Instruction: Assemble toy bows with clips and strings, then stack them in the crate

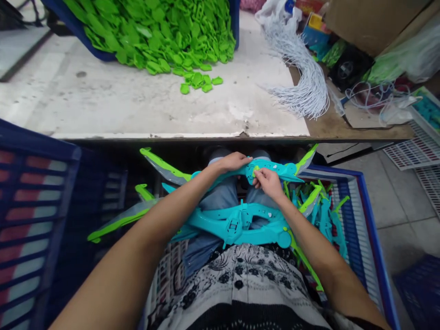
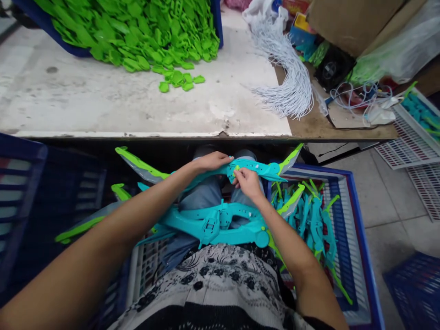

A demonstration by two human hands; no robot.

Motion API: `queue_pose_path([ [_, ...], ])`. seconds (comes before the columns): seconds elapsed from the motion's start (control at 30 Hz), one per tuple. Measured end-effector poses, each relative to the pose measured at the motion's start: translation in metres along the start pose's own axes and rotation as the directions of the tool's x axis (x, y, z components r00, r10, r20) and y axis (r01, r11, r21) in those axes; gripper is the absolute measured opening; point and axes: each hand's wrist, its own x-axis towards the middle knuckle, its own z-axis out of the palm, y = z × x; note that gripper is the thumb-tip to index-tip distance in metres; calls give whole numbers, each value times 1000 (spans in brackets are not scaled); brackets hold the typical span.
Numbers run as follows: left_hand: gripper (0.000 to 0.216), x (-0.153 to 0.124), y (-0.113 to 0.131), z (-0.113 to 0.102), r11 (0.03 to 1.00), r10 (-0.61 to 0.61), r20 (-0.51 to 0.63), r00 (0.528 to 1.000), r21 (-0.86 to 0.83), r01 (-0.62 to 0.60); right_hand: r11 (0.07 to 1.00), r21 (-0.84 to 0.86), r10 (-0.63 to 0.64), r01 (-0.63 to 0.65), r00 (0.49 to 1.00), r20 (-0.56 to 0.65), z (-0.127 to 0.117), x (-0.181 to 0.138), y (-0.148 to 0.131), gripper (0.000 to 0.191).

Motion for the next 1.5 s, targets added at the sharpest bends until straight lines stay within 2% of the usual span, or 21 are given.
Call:
queue_pose_path([
  [0.07, 49, 0, -1, 0, 1000, 1, 4, 1000, -6, -1, 998, 56, 29, -35, 994, 105, -5, 6, -3, 37],
  [0.13, 50, -1, 0, -1, 1000, -10, 15, 1000, -26, 10, 997, 44, 60, -69, 981, 183, -9, 11, -6, 37],
  [0.27, 52, -2, -1, -3, 998, -4, 51, 999, -59, 8, 988, -15, 155, -156, 954, 256, -15, 16, -14, 34],
  [0.33, 54, -2, -2, -4, 999, 14, 50, 999, -38, -12, 982, -78, 185, -170, 945, 270, -17, 20, -19, 33],
  [0.47, 53, 1, -4, -4, 999, 50, 44, 998, -3, -50, 937, -307, 256, -164, 922, 289, -19, 27, -31, 34],
  [0.53, 51, 1, -4, -3, 999, 50, 47, 998, -7, -49, 898, -415, 267, -147, 931, 248, -20, 27, -36, 33],
  [0.57, 49, 2, -4, -3, 999, 48, 44, 998, -2, -47, 873, -472, 237, -121, 952, 195, -20, 26, -37, 33],
  [0.63, 47, 2, -4, -2, 998, 50, 27, 998, 23, -51, 808, -586, 106, -61, 994, 42, -19, 20, -36, 31],
  [0.7, 46, 3, -5, -2, 997, 62, 11, 998, 46, -62, 785, -616, -2, -61, 995, -101, -16, 13, -29, 28],
  [0.77, 45, 4, -6, -2, 996, 73, 12, 997, 56, -74, 879, -455, 64, -144, 980, -188, -9, 6, -19, 27],
  [0.83, 43, 5, -7, -2, 993, 90, 16, 996, 70, -91, 956, -132, 233, -262, 952, -200, 1, 0, -8, 30],
  [0.9, 42, 5, -7, -2, 991, 103, 18, 995, 81, -104, 934, 173, 341, -313, 924, -172, 12, -4, 0, 33],
  [1.0, 39, 3, -7, -3, 993, 104, 22, 994, 60, -105, 872, 415, 329, -260, 938, -105, 23, -5, 4, 30],
  [1.07, 38, 2, -6, -3, 995, 93, 23, 995, 45, -94, 849, 467, 309, -249, 949, -57, 25, -3, 4, 27],
  [1.17, 39, 4, -6, -3, 995, 55, 2, 999, 82, -55, 840, 454, 339, -295, 940, -17, 24, 2, 3, 24],
  [1.33, 42, 5, -2, 4, 973, -4, -13, 1000, 231, 7, 843, 433, 375, -320, 926, -46, 24, 3, 1, 23],
  [1.43, 47, -11, 3, 13, 921, -16, -134, 991, 385, 67, 827, 463, 397, -318, 914, -81, 23, 2, -4, 21],
  [1.5, 47, -27, 6, 20, 881, 50, -237, 970, 467, 69, 798, 497, 437, -341, 895, -88, 22, 0, -9, 17],
])
